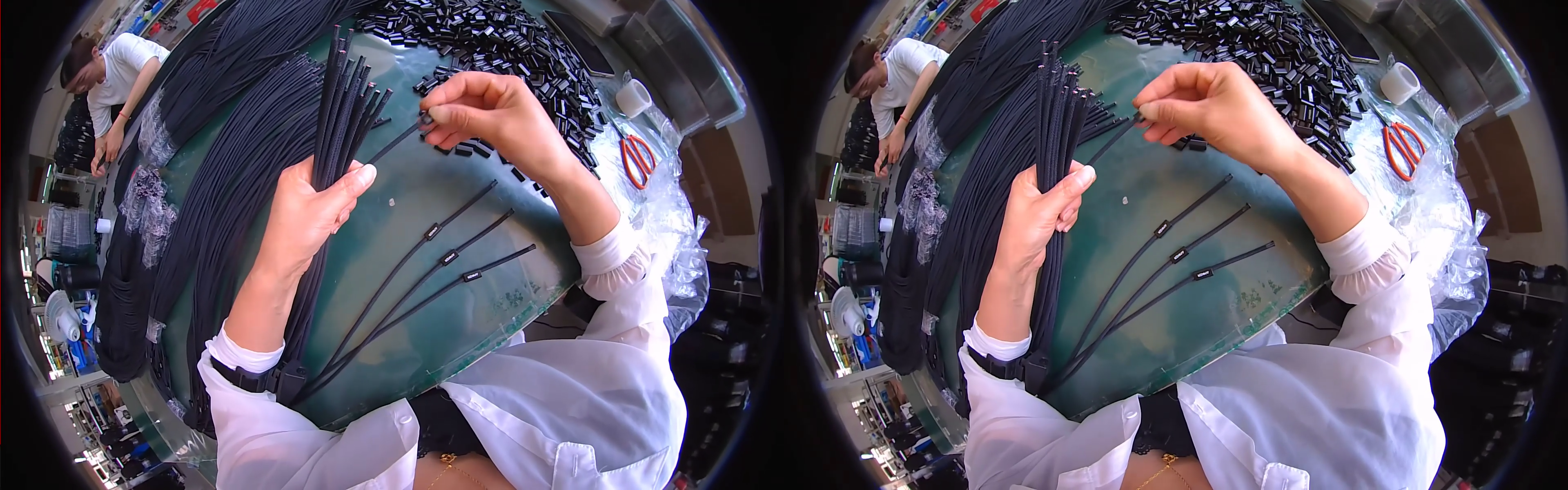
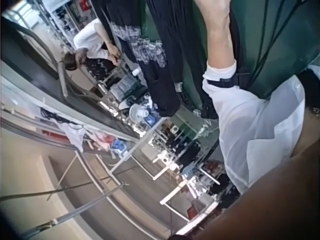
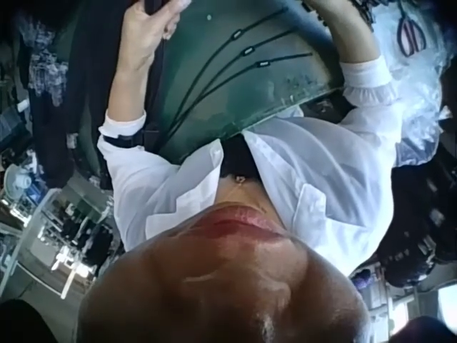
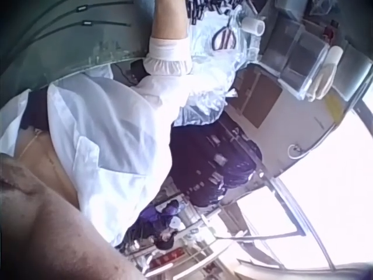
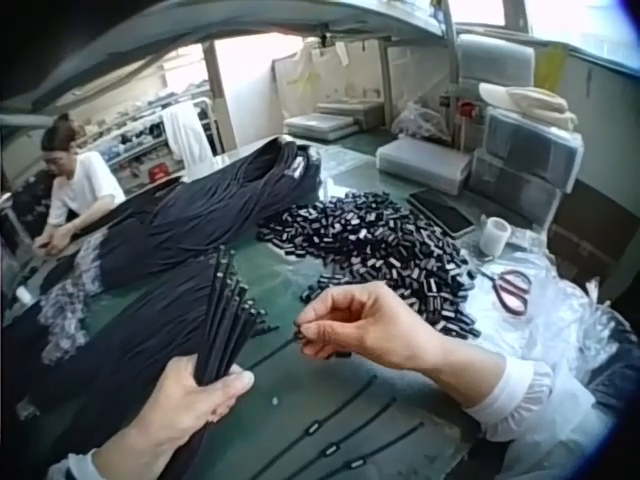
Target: The person attaches small plastic caps to the ends of individual black cords by hand and then gathers the finished cords into a bundle.
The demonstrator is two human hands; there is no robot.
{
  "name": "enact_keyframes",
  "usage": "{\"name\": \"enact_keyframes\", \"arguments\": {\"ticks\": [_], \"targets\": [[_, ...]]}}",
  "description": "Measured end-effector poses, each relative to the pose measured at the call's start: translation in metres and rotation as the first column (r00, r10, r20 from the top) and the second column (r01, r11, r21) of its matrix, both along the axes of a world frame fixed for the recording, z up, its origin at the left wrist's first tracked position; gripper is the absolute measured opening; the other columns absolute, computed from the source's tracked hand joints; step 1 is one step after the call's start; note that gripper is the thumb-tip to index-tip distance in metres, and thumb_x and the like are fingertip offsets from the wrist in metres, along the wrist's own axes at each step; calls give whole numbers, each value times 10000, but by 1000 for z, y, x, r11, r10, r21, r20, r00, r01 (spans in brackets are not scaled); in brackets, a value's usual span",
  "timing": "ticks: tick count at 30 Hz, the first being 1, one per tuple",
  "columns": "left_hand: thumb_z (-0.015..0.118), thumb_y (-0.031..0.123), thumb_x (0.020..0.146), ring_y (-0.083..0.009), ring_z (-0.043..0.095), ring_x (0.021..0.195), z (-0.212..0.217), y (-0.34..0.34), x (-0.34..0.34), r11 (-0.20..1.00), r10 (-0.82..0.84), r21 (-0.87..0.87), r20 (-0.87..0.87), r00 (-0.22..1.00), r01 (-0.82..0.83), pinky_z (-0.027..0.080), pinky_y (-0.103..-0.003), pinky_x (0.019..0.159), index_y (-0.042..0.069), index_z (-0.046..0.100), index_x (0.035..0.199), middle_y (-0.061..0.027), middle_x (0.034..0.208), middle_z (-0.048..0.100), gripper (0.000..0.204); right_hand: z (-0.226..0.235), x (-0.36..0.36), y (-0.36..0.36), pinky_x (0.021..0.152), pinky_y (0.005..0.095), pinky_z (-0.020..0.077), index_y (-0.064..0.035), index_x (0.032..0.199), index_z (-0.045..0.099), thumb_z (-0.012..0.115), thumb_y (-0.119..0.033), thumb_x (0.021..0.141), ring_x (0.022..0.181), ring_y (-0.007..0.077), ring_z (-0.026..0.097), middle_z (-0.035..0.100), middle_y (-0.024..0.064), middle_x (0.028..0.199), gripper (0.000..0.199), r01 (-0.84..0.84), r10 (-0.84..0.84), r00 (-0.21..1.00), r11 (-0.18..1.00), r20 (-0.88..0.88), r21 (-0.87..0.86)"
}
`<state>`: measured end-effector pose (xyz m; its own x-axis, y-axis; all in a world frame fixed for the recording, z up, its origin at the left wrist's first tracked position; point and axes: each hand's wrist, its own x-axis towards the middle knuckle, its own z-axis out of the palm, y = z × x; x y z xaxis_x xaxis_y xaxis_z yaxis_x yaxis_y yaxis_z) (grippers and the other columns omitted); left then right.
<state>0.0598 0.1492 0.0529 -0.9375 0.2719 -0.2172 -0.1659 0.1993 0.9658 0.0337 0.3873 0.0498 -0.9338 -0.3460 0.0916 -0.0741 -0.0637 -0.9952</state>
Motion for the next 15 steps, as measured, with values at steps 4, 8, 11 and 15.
{"name": "enact_keyframes", "arguments": {"ticks": [4,8,11,15], "targets": [[633,227,854,-21,420,467,5,4,6,998,-61,-9,10,998,61,328,-174,422,41,583,836,43,561,467,193,-6,11,-18,670,230,504,5,984,607,603,-81,864,697,103,613,633,63,814,148,-130,142,977,988,-158,88],[608,235,869,-24,434,482,6,6,8,990,-125,68,66,990,121,354,-174,447,41,587,862,34,589,488,196,-2,26,-30,620,226,474,14,947,604,570,-68,878,639,88,573,613,52,766,113,-177,225,956,954,-187,243],[593,243,879,-32,441,482,2,5,4,985,-144,100,65,988,137,369,-181,460,33,591,898,19,613,510,211,4,27,-27,596,227,459,22,917,603,557,-65,878,619,82,553,595,47,736,107,-191,224,970,942,-94,278],[582,255,886,-42,450,482,-8,-3,-4,987,-131,91,-17,991,132,380,-189,466,24,589,938,-11,652,550,237,23,19,-10,590,237,454,20,892,606,562,-65,857,621,87,549,567,41,696,102,-272,252,962,914,105,302]]}}
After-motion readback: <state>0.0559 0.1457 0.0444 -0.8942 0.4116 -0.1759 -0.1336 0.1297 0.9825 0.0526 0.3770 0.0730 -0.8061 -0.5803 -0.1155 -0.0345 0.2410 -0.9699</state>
